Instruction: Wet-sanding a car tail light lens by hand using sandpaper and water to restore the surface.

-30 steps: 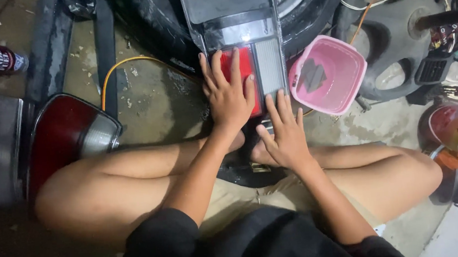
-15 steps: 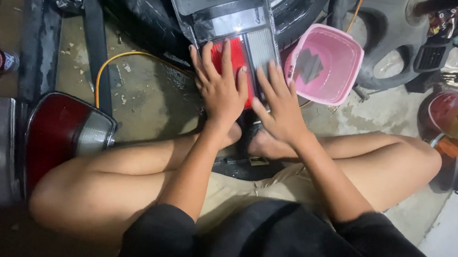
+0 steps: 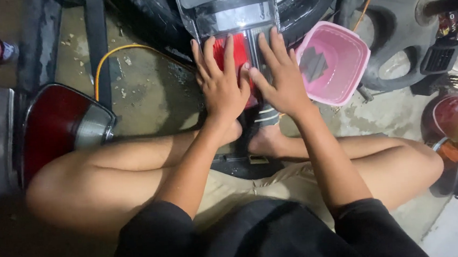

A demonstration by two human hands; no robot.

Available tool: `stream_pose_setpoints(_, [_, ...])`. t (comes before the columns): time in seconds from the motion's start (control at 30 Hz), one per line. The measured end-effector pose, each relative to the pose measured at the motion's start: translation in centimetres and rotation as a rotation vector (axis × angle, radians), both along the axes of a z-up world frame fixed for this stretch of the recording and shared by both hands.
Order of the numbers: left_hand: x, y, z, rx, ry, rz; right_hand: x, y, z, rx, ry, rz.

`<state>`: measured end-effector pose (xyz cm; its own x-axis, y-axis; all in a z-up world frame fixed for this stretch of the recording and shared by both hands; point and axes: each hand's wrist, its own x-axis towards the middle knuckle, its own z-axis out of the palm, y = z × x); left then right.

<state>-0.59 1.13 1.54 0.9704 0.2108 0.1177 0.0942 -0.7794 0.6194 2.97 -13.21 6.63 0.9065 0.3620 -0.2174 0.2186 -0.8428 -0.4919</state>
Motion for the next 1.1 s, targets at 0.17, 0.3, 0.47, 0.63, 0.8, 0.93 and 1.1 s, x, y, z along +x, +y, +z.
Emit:
stream_pose_setpoints(0.17, [0.0,0.2,-0.1,0.022,0.007,0.002,-5.9,-1.6,1.5,0.026,0.000,0.099])
stream_pose_setpoints(0.3, [0.0,0.3,0.3,0.045,-0.002,0.008,-7.3,-2.9,1.1,0.018,0.111,0.063])
stream_pose_setpoints(0.47, [0.1,-0.1,-0.1,0.033,0.002,0.015,-2.0,-1.5,-0.8,0.026,-0.057,0.124])
stream_pose_setpoints(0.63, [-0.2,0.1,-0.7,0.003,0.001,-0.009,-0.1,0.3,0.2,0.031,-0.062,0.062])
stream_pose_setpoints(0.8, [-0.1,0.2,0.2,0.007,-0.014,0.015,-6.3,-2.0,0.9,0.019,0.004,0.080])
stream_pose_setpoints(0.93, [0.3,0.1,0.1,0.045,-0.010,0.017,-7.2,-3.2,1.0,0.007,0.054,0.079])
stream_pose_setpoints(1.1, [0.3,0.1,0.5,0.027,0.005,0.002,-2.4,-1.8,0.1,-0.048,0.015,0.074])
